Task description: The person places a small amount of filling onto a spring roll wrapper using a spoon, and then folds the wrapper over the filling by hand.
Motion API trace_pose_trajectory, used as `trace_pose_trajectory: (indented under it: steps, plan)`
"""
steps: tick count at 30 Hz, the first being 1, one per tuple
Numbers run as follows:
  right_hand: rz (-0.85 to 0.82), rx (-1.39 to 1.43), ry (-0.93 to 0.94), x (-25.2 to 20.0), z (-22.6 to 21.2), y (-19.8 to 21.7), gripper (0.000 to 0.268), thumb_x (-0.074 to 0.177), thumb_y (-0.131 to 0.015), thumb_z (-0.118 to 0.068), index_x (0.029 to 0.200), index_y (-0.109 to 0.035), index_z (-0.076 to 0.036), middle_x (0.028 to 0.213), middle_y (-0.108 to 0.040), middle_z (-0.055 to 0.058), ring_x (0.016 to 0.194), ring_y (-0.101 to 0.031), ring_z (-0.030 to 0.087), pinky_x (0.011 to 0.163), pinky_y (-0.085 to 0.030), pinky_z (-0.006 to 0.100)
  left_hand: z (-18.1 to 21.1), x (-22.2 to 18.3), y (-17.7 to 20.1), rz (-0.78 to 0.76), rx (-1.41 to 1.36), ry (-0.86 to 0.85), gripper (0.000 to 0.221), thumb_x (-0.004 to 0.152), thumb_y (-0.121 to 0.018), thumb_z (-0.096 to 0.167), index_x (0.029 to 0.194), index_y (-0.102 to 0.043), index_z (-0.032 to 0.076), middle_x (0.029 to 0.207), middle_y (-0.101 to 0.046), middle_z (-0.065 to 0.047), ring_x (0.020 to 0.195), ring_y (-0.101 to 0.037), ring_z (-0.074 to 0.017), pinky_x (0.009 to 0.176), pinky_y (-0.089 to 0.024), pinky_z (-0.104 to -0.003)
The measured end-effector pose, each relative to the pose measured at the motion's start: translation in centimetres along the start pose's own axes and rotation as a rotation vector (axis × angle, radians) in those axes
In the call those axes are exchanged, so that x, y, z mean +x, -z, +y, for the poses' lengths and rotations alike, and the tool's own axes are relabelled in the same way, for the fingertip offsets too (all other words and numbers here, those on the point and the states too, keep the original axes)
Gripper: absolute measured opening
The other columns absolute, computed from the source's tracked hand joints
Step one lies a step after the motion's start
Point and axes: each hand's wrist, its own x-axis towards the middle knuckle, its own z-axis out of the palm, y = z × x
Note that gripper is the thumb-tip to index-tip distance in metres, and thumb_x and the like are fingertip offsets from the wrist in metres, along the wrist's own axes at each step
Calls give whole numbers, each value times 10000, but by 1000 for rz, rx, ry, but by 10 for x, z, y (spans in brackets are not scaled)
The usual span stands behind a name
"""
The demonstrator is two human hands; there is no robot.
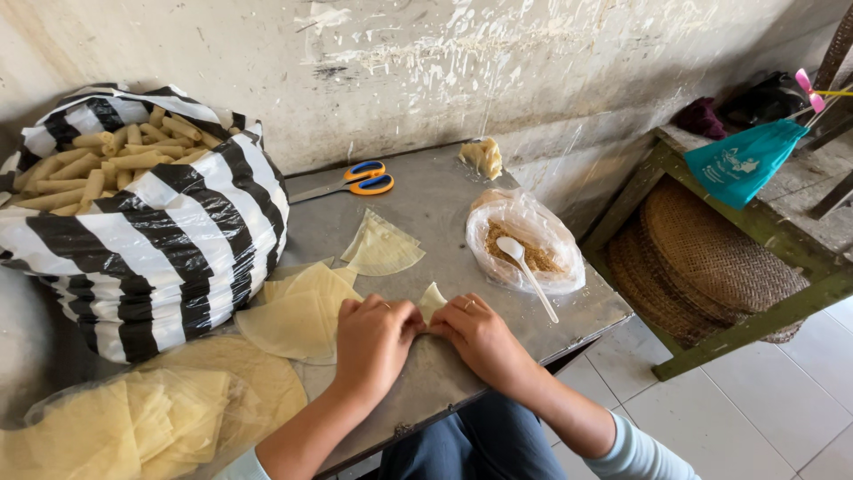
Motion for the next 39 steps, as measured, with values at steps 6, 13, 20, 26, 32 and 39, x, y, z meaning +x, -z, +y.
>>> trace_pose_trajectory:
  steps: [6,13,20,26,32,39]
  plan:
    - [-41,-176,-21,-3,3,-11,107,869,-687,-84,967,-681,-40,984,-674,90,974,-618,300,877,-526,396,-4,3,-1,58,78,-72,83,763,-808,237,753,-773,162,820,-725,14,878,-606,-227,817,-379,-396]
    - [-114,119,-143,-3,14,2,51,870,-704,-65,915,-683,-51,909,-681,106,903,-651,319,826,-530,393,-1,0,-2,-97,-31,78,156,773,-833,292,771,-774,148,823,-712,13,945,-603,-209,861,-370,-418]
    - [-103,-29,-14,-5,-2,6,163,855,-614,-20,1001,-677,-54,1009,-683,101,1013,-635,310,925,-513,381,-4,-4,-11,-75,-152,193,323,774,-833,272,976,-628,125,910,-683,10,968,-599,-221,892,-363,-445]
    - [-278,-533,83,-22,-22,11,536,808,-585,-87,1339,-571,-8,1297,-609,107,1209,-553,266,933,-485,388,-11,-3,-16,150,-216,153,350,895,-720,156,1199,-550,126,1020,-658,-4,1010,-574,-250,857,-377,-469]
    - [-337,-785,104,22,7,-6,617,799,-581,-93,1401,-489,1,1527,-436,172,1374,-418,362,964,-451,458,-17,1,-12,212,-317,191,366,897,-695,126,1233,-549,125,1037,-683,8,1044,-575,-252,873,-389,-467]
    - [-296,-493,35,44,30,11,650,770,-575,35,1417,-526,-4,1543,-454,177,1411,-426,352,1093,-410,451,-23,5,-3,200,-255,153,345,889,-694,108,1206,-557,130,1027,-698,16,1020,-587,-256,867,-392,-465]
